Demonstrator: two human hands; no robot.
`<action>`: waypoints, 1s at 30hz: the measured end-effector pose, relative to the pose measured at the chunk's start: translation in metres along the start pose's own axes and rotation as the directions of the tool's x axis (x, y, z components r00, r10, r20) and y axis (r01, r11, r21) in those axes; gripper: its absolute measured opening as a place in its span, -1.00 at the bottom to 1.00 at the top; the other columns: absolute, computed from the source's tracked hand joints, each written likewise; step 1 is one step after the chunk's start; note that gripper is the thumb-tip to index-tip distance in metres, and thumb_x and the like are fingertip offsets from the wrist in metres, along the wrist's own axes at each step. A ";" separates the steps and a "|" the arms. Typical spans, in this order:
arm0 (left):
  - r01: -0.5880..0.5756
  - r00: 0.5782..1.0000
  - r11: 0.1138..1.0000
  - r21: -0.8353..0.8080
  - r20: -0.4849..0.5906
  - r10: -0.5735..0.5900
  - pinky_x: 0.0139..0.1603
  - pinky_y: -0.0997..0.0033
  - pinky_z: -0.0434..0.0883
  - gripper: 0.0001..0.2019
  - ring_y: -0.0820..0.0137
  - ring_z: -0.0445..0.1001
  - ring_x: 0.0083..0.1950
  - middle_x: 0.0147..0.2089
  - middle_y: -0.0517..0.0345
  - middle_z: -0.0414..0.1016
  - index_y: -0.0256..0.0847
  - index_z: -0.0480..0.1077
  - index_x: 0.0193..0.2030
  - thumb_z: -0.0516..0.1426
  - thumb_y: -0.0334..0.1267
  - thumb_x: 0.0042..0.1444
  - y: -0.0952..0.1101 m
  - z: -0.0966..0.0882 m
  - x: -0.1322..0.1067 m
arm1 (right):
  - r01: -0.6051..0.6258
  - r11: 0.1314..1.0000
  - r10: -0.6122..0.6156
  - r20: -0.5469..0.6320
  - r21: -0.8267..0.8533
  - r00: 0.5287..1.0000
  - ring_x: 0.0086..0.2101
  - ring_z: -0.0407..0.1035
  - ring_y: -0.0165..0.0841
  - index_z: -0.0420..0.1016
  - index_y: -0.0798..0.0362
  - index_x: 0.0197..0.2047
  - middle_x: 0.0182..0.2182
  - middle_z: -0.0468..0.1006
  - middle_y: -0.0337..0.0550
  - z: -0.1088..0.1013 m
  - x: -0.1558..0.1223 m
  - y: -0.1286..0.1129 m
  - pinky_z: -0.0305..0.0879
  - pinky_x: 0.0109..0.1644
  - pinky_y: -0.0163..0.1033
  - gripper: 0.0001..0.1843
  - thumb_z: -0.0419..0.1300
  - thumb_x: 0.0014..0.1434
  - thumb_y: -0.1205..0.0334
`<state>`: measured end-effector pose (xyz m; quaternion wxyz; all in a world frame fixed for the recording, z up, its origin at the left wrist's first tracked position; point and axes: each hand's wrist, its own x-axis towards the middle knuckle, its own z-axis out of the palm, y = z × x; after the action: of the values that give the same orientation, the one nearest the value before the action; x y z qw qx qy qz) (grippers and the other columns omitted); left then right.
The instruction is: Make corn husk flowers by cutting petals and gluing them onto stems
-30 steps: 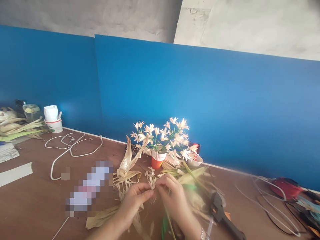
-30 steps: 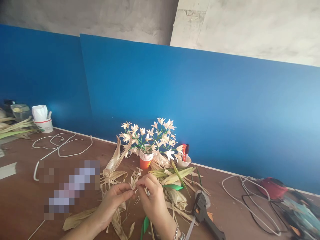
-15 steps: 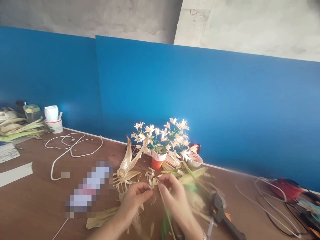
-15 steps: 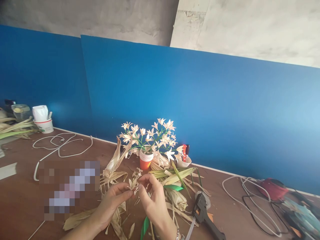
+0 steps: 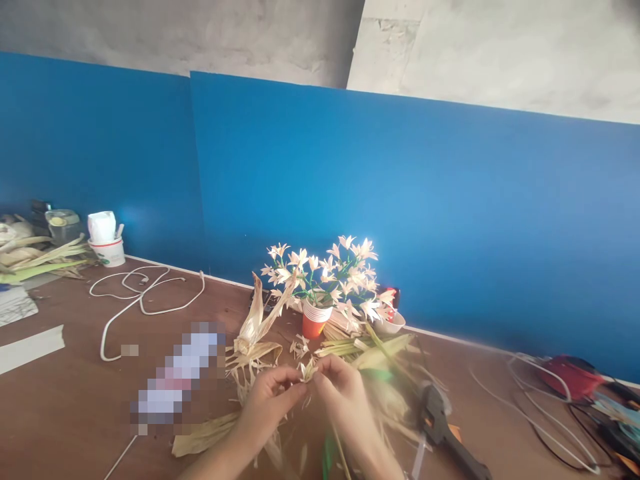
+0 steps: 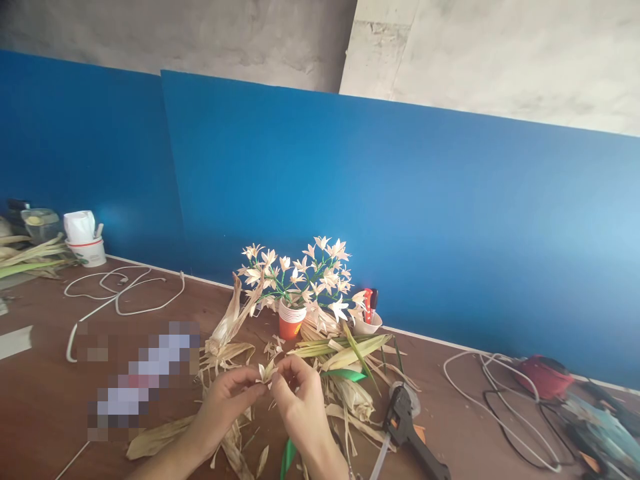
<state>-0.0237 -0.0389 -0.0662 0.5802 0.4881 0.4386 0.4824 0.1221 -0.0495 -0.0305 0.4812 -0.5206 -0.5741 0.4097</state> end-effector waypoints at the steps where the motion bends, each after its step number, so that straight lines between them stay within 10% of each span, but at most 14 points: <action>1: 0.007 1.000 1.000 -0.021 0.016 -0.007 -0.29 0.42 0.37 -0.79 0.33 0.44 -0.36 -0.46 0.16 0.51 -0.23 0.55 -0.42 0.29 -0.13 -0.13 0.000 0.000 0.000 | 0.003 1.000 -0.003 0.001 0.007 1.000 -0.50 0.25 -0.41 0.39 0.08 -0.50 -0.57 0.41 -0.27 0.000 0.000 0.000 0.16 -0.41 -0.33 -0.86 0.14 0.06 0.24; 21: 0.096 0.995 0.986 -0.139 0.025 -0.094 -0.24 0.40 0.38 -0.71 0.32 0.48 -0.34 -0.46 0.18 0.57 -0.24 0.54 -0.43 0.35 -0.06 -0.22 -0.001 0.001 0.001 | -0.105 0.985 0.101 0.037 0.138 0.994 -0.49 0.30 -0.40 0.47 0.12 -0.42 -0.54 0.47 -0.24 -0.002 0.005 -0.001 0.19 -0.39 -0.32 -0.79 0.25 0.00 0.12; 30: -0.004 0.999 0.994 0.106 0.041 -0.001 -0.33 0.43 0.35 -0.74 0.32 0.45 -0.37 -0.46 0.16 0.53 -0.24 0.53 -0.41 0.23 -0.06 -0.07 -0.003 0.000 0.005 | -0.133 0.985 0.131 0.020 0.110 0.991 -0.54 0.21 -0.42 0.42 0.09 -0.57 -0.64 0.38 -0.29 -0.005 0.006 -0.005 0.12 -0.43 -0.32 -0.70 0.28 -0.05 0.02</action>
<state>-0.0221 -0.0338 -0.0693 0.5620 0.5282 0.4513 0.4488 0.1255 -0.0446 -0.0242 0.4775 -0.5275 -0.5177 0.4752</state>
